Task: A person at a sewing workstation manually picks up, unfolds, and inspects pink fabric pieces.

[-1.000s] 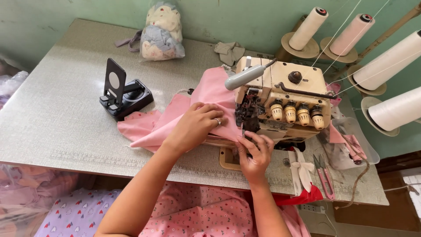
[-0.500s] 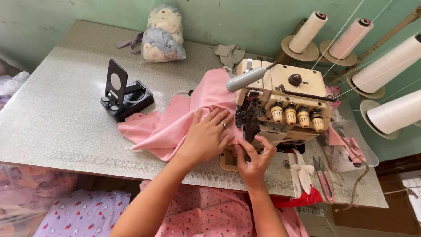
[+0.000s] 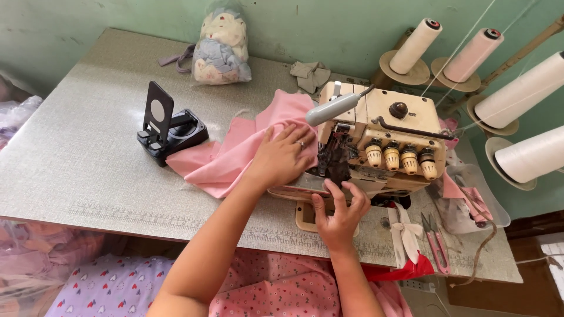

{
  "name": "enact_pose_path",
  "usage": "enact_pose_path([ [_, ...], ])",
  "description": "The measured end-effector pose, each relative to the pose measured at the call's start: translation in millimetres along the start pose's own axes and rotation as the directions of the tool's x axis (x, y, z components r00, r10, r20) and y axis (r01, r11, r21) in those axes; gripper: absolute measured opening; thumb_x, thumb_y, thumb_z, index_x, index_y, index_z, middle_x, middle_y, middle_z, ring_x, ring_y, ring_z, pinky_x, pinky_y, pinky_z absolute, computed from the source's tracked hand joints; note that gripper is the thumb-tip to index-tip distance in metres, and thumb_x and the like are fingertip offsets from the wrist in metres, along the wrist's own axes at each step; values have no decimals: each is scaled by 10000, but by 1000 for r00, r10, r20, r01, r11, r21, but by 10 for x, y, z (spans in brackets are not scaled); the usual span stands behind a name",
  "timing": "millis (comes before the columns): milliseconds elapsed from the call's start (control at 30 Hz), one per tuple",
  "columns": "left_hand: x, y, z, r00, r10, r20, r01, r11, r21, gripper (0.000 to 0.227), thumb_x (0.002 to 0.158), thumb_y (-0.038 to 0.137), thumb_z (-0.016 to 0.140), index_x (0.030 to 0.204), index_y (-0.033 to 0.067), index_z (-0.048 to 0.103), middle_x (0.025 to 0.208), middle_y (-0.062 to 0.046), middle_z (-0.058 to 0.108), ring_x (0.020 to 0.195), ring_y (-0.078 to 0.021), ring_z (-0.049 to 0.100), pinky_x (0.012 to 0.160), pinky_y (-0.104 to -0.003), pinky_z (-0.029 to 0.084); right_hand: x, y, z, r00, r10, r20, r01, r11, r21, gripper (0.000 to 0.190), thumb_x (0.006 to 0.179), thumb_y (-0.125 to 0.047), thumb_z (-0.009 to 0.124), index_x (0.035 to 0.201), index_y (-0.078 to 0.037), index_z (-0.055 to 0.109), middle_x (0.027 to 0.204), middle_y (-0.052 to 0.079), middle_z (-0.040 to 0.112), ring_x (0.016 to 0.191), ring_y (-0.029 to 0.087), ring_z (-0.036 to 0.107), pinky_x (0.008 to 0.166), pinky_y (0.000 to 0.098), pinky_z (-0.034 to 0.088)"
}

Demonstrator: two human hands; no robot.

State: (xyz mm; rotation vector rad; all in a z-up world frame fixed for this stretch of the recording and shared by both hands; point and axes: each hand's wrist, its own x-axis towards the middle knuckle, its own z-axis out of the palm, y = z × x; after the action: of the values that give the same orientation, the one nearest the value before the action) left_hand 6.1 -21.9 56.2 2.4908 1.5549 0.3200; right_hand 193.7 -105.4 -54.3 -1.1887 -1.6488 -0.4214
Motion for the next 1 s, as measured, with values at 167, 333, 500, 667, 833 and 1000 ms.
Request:
enact_pose_path([
  [167, 160, -131, 330, 931, -183, -317, 184, 983, -27, 474, 972, 278, 436, 1429, 163, 483, 1302, -43, 512, 1189, -278, 523, 870, -508, 535, -191, 13, -19, 998, 65, -7, -63, 988, 139, 213, 938, -334, 759, 1043, -156, 708, 979, 14, 611, 874, 231, 579, 842, 402, 473],
  [333, -880, 502, 69, 893, -414, -179, 393, 909, -140, 526, 898, -33, 527, 1414, -49, 429, 978, -186, 690, 807, -356, 685, 659, -460, 561, 15, -556, -452, 528, 461, 713, -825, 476, 304, 695, 837, -627, 578, 1296, -107, 618, 1096, 54, 748, 950, 173, 701, 843, 285, 582],
  [500, -1605, 1182, 141, 960, 154, 234, 55, 716, -696, 891, 843, 190, 551, 1626, 92, 139, 1512, -347, 388, 1045, -580, 614, 906, -610, 469, 689, -651, -693, 210, 741, 638, -972, 89, 217, 439, 965, -405, 461, 1328, -278, 673, 1594, 9, 537, 1440, 227, 518, 1237, 427, 325],
  [667, -1425, 874, 467, 976, 0, -219, -133, 791, -597, 253, 976, 239, 566, 1144, 50, 563, 1088, -188, 625, 1029, -369, 593, 930, -470, 443, 165, -151, -411, 260, 718, 646, -815, -195, 545, 138, 966, -268, 717, 980, -131, 723, 829, -7, 681, 740, 122, 625, 671, 250, 502],
  [833, -1378, 765, 522, 921, -141, -363, -77, 847, -526, 665, 931, 454, 672, 1426, 50, 486, 1341, -171, 567, 1261, -341, 486, 1107, -482, 336, 87, -322, -565, 265, 672, 692, -776, -277, 566, 238, 1005, -225, 625, 1137, -67, 747, 1126, 112, 753, 987, 168, 690, 907, 287, 546],
  [1000, -1637, 587, 245, 996, -89, 30, 59, 342, -938, 250, 1051, 293, 598, 859, 135, 629, 642, 80, 478, 530, -56, 378, 479, -201, 273, 175, -410, -744, 638, 535, 553, -731, 194, 655, 375, 1053, -346, 564, 1017, -17, 741, 954, 65, 746, 849, 167, 674, 768, 261, 548],
])
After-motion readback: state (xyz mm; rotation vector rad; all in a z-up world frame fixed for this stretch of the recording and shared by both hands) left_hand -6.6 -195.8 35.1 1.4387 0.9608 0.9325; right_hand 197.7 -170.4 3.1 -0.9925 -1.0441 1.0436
